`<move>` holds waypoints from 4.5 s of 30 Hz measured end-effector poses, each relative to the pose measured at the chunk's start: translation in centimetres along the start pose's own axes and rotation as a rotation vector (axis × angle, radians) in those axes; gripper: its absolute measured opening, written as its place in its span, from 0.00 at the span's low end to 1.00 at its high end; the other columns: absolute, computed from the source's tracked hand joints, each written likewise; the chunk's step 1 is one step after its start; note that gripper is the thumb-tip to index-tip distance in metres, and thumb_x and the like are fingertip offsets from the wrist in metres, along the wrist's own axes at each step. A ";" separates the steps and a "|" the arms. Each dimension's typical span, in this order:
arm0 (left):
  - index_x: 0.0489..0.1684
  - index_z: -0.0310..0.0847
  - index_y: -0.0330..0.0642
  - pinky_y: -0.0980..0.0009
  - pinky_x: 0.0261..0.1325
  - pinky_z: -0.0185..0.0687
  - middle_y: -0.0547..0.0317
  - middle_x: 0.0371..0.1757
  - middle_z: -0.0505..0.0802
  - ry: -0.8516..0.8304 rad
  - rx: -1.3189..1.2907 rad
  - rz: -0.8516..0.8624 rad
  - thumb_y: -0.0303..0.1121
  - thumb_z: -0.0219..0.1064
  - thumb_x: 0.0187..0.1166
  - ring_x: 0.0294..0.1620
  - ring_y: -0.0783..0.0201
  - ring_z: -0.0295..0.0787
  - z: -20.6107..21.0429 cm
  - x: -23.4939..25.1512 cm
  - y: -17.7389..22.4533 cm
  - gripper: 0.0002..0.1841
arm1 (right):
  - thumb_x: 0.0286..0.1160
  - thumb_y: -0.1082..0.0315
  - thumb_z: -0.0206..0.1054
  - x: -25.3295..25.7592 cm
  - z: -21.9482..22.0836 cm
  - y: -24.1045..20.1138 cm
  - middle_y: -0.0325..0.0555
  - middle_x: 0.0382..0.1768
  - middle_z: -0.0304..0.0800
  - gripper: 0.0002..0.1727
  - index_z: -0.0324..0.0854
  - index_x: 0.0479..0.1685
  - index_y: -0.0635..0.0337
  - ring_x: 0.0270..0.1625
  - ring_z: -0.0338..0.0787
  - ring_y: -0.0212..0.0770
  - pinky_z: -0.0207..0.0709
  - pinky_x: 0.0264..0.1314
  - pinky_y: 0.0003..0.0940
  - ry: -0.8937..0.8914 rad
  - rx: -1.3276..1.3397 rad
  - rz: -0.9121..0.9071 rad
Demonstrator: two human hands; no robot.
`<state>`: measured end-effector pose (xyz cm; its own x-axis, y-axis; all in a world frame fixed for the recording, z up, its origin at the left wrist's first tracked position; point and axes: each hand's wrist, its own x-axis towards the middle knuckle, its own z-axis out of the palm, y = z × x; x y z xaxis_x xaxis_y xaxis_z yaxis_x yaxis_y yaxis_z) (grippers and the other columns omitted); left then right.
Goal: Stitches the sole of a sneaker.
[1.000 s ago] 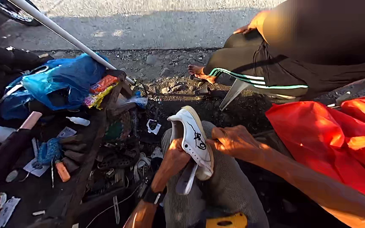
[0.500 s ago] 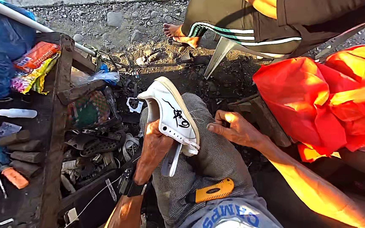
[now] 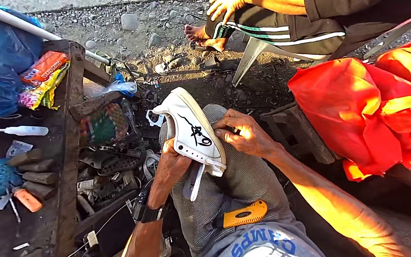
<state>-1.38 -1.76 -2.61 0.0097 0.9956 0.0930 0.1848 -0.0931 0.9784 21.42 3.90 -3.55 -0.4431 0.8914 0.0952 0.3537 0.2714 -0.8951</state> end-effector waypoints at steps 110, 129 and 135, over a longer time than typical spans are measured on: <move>0.40 0.85 0.31 0.65 0.51 0.94 0.50 0.37 0.96 0.428 -0.505 -0.270 0.16 0.70 0.66 0.41 0.63 0.96 6.0 -1.7 2.4 0.08 | 0.76 0.62 0.60 1.6 -3.0 -2.8 0.33 0.23 0.85 0.13 0.91 0.35 0.50 0.27 0.84 0.32 0.69 0.26 0.35 -0.296 -0.324 -0.292; 0.39 0.95 0.53 0.78 0.40 0.84 0.71 0.42 0.94 -0.166 0.178 -0.155 0.43 0.77 0.74 0.38 0.74 0.87 -5.9 -2.5 1.9 0.07 | 0.80 0.60 0.60 3.0 -3.4 -3.2 0.35 0.27 0.86 0.12 0.89 0.38 0.50 0.31 0.87 0.36 0.74 0.28 0.37 -0.387 -0.547 -0.407; 0.31 0.93 0.55 0.77 0.46 0.86 0.66 0.51 0.93 -0.126 -0.676 0.008 0.44 0.74 0.75 0.46 0.71 0.89 -5.8 -2.1 1.8 0.07 | 0.79 0.59 0.61 2.8 -3.4 -2.7 0.35 0.25 0.84 0.12 0.88 0.34 0.51 0.29 0.86 0.36 0.73 0.25 0.36 -0.334 -0.510 -0.435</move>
<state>-6.82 -4.02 0.00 0.1306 0.9843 0.1187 -0.4691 -0.0441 0.8820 22.02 6.93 0.62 -0.8279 0.5296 0.1847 0.3916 0.7815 -0.4856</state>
